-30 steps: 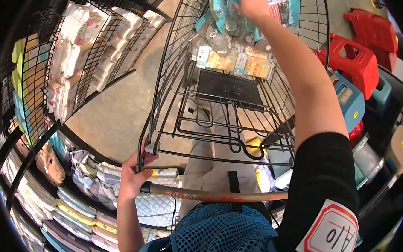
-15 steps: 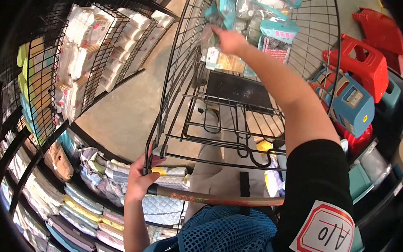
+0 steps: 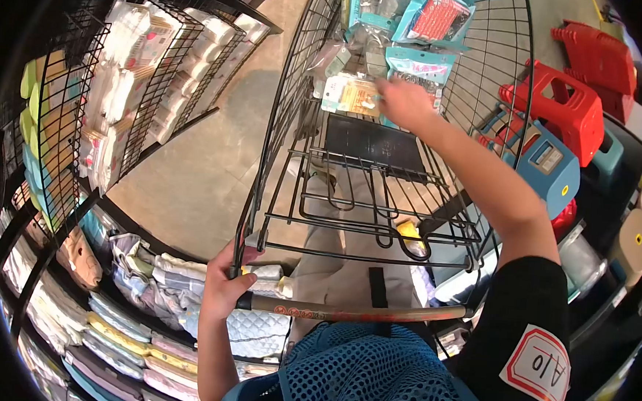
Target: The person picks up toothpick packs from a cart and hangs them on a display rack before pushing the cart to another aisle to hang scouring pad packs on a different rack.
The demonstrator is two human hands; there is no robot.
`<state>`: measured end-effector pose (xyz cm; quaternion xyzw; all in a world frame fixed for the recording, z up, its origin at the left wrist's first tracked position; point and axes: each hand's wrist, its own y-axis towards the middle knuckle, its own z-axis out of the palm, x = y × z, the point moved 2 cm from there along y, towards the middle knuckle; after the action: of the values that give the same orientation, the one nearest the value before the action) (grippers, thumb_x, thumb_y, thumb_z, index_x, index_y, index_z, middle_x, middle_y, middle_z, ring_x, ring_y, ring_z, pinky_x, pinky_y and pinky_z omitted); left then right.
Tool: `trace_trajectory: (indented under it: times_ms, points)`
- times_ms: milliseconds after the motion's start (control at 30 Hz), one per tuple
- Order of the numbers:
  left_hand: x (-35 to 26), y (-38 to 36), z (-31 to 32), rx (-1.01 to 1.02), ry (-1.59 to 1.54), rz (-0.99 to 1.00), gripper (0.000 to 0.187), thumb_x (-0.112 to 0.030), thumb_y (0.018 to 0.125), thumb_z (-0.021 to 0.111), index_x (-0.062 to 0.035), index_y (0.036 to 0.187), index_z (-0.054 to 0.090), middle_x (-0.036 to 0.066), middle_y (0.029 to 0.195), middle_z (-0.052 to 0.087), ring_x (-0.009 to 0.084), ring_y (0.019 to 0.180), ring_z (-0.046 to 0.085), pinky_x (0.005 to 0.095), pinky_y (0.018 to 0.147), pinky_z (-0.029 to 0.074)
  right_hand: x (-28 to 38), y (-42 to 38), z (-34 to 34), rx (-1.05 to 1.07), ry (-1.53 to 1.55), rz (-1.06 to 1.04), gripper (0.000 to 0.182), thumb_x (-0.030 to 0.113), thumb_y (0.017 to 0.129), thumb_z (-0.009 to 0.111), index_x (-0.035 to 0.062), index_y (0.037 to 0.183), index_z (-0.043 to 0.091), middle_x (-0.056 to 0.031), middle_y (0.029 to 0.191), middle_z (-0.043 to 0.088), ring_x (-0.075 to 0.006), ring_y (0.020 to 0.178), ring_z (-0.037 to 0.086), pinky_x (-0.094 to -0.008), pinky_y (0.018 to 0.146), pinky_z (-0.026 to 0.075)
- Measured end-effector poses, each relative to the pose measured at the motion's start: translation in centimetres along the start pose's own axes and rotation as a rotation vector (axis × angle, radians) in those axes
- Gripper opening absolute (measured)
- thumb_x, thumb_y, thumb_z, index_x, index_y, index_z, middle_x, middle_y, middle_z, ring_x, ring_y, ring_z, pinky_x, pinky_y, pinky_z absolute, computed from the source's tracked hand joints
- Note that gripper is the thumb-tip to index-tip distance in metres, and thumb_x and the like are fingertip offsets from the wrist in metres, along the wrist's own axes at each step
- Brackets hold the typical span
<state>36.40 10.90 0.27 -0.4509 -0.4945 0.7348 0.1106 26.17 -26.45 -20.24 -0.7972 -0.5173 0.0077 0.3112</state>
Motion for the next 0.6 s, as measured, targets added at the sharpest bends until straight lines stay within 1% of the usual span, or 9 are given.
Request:
trace_trajectory:
  times_ms: [100,133,167,233,267,367,433,500,600]
  points:
    - [-0.1,0.1,0.0,0.004,0.003,-0.005,0.080,0.012,0.065,0.058,-0.0053,0.141,0.037,0.009,0.132,0.048,0.0172,0.107,0.053,0.0321,0.098,0.039,-3.5,-1.1,-1.0,-0.170,-0.079,0.258,0.031,0.024,0.079,0.064,0.0046,0.101,0.053,-0.0181,0.090,0.057,-0.0361,0.085,0.063,-0.0458,0.071,0.051]
    - [-0.1,0.1,-0.1,0.008,0.007,-0.008,0.081,0.012,0.065,0.058,-0.0054,0.141,0.037,0.009,0.133,0.047,0.0173,0.108,0.053,0.0321,0.098,0.039,-4.7,-0.8,-0.8,-0.076,-0.061,0.348,0.043,0.035,0.077,0.067,0.0036,0.103,0.053,-0.0200,0.093,0.060,-0.0371,0.086,0.063,-0.0459,0.074,0.051]
    - [-0.1,0.2,-0.1,0.008,0.000,-0.014,0.081,0.012,0.065,0.058,-0.0053,0.141,0.037,0.009,0.133,0.047,0.0174,0.108,0.053,0.0322,0.098,0.039,-5.6,-0.4,0.0,0.070,0.005,0.343,0.047,0.039,0.077,0.067,0.0036,0.104,0.053,-0.0206,0.094,0.061,-0.0373,0.087,0.063,-0.0456,0.075,0.050]
    - [0.1,0.1,-0.1,0.001,-0.015,-0.031,0.081,0.012,0.065,0.058,-0.0050,0.141,0.037,0.009,0.135,0.046,0.0177,0.110,0.053,0.0324,0.099,0.039,-7.4,1.0,3.1,0.365,0.142,0.321,0.053,0.046,0.076,0.066,0.0036,0.106,0.053,-0.0219,0.097,0.062,-0.0377,0.088,0.062,-0.0451,0.076,0.050]
    - [0.1,0.1,0.0,-0.002,-0.025,-0.036,0.081,0.012,0.064,0.058,-0.0045,0.140,0.037,0.009,0.135,0.046,0.0176,0.111,0.052,0.0324,0.099,0.039,-8.6,2.1,5.2,0.389,0.145,0.231,0.060,0.052,0.077,0.063,0.0030,0.110,0.052,-0.0227,0.102,0.063,-0.0373,0.091,0.062,-0.0441,0.079,0.049]
    - [0.2,0.0,0.0,-0.019,-0.046,-0.036,0.081,0.013,0.063,0.058,-0.0032,0.140,0.037,0.010,0.134,0.047,0.0176,0.112,0.052,0.0322,0.099,0.039,-10.4,5.6,6.2,0.161,0.239,0.312,0.062,0.050,0.078,0.062,0.0007,0.114,0.050,-0.0224,0.104,0.063,-0.0368,0.092,0.062,-0.0436,0.080,0.048]
    - [0.3,0.1,0.1,-0.022,-0.046,-0.020,0.081,0.014,0.063,0.058,-0.0023,0.139,0.038,0.010,0.133,0.048,0.0177,0.113,0.052,0.0321,0.099,0.039,-11.5,8.0,4.9,0.023,0.319,0.334,0.067,0.050,0.076,0.063,-0.0006,0.118,0.047,-0.0240,0.105,0.062,-0.0377,0.095,0.061,-0.0432,0.083,0.048]
    - [0.2,0.1,0.1,-0.033,-0.051,-0.043,0.081,0.014,0.062,0.058,-0.0018,0.139,0.038,0.010,0.131,0.049,0.0179,0.113,0.052,0.0319,0.099,0.039,-12.3,9.8,4.0,-0.062,0.308,0.324,0.070,0.050,0.075,0.064,0.0006,0.119,0.045,-0.0241,0.105,0.062,-0.0375,0.099,0.060,-0.0424,0.085,0.047]
    - [-0.1,0.4,0.4,-0.054,-0.067,-0.047,0.080,0.014,0.061,0.058,-0.0009,0.138,0.040,0.010,0.126,0.053,0.0186,0.112,0.053,0.0315,0.098,0.039,-12.3,13.3,2.3,-0.172,0.327,0.435,0.071,0.050,0.073,0.066,0.0003,0.120,0.045,-0.0252,0.106,0.061,-0.0380,0.102,0.059,-0.0413,0.088,0.046]
